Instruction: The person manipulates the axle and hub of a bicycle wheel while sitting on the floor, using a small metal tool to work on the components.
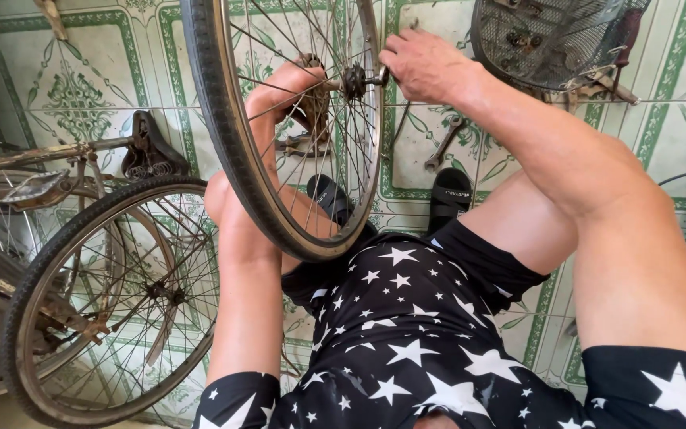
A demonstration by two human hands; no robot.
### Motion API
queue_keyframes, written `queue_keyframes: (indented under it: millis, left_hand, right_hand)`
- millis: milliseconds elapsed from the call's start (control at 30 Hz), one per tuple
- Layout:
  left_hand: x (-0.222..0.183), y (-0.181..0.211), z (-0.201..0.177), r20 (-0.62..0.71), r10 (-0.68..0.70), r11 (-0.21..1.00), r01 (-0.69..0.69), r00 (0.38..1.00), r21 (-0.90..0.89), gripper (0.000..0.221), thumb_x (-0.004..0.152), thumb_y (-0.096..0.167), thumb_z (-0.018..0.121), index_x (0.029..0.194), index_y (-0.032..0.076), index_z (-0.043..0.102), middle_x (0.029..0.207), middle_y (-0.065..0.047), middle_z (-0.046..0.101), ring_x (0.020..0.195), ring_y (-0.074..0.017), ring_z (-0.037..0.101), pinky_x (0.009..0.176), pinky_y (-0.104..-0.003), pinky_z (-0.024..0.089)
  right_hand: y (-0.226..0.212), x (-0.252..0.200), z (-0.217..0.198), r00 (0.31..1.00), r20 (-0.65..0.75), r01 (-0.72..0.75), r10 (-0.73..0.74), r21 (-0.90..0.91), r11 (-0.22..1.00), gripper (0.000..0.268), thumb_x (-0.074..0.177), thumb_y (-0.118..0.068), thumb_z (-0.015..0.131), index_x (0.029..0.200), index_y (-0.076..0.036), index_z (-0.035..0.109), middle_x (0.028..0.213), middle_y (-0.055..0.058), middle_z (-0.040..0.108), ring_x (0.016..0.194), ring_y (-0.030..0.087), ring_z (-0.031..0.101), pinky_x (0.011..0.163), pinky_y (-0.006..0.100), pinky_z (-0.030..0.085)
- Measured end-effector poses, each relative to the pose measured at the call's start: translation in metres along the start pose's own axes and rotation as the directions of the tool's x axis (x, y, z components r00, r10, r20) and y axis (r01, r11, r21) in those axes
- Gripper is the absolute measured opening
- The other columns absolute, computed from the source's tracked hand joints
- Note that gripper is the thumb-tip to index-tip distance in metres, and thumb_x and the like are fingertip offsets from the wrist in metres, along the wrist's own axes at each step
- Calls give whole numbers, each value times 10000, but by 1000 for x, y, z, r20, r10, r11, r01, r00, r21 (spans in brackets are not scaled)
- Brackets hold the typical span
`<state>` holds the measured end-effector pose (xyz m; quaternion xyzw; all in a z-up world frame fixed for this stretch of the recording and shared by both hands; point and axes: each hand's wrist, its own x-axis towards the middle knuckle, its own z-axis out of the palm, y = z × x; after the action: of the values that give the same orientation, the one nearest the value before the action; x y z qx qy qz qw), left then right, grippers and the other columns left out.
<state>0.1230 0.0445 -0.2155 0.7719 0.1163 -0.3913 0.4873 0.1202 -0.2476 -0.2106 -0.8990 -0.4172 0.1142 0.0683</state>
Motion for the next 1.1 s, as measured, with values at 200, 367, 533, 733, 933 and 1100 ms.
queue_keyframes:
  millis: [200, 367, 533, 733, 933, 1100]
  left_hand:
    - [10, -9, -1, -49, -25, 993, 31, 998, 117, 236, 886, 338, 639, 949, 114, 605, 768, 3, 566, 704, -142, 485, 661, -374, 405]
    - [-9, -1, -1, -25, -49, 996, 51, 998, 69, 236, 922, 309, 620, 1032, 100, 620, 879, -30, 604, 797, -168, 523, 743, -388, 425]
    - [-78, 17, 6, -127, 110, 990, -120, 986, -72, 222, 959, 287, 590, 1084, 111, 641, 965, -32, 631, 891, -169, 556, 835, -385, 435]
    - [-136, 42, 20, -228, 375, 914, -399, 898, -71, 228, 1004, 261, 552, 1147, 123, 665, 1067, -34, 664, 1003, -171, 595, 946, -381, 447]
    - [-160, 57, 30, -268, 509, 851, -525, 818, 15, 257, 1048, 234, 515, 1210, 135, 690, 1170, -36, 696, 1115, -172, 634, 1057, -377, 458]
    - [-174, 60, 33, -274, 607, 786, -615, 746, 67, 280, 1090, 207, 488, 1269, 142, 693, 1270, -34, 708, 1230, -167, 660, 1166, -370, 455]
  right_hand:
    - [-28, -7, 7, 780, 592, -609, 203, 644, 463, 296, 996, -209, 578, 991, 75, 661, 768, 80, 584, 713, 224, 523, 696, 460, 469]
    - [-11, -2, 25, 917, 332, -340, 221, 359, 869, 230, 874, -42, 495, 1046, 90, 571, 848, 192, 612, 756, 302, 579, 713, 452, 527]
    - [-19, 0, 29, 795, 554, -590, 247, 610, 529, 211, 926, -105, 544, 1035, 70, 585, 872, 206, 699, 720, 275, 656, 633, 444, 566]
    - [-47, -20, 34, 829, 550, -399, 102, 709, -581, 219, 976, -244, 640, 984, -27, 676, 737, 94, 708, 485, 144, 608, 496, 335, 532]
    - [-76, -18, 34, 826, 511, -118, 237, 570, -813, 145, 966, -213, 645, 929, -75, 675, 700, 63, 692, 419, 80, 490, 446, 282, 447]
    - [-80, -15, 31, 823, 501, -73, 267, 560, -825, 144, 960, -212, 641, 893, -85, 656, 699, 80, 704, 407, 81, 488, 444, 272, 447]
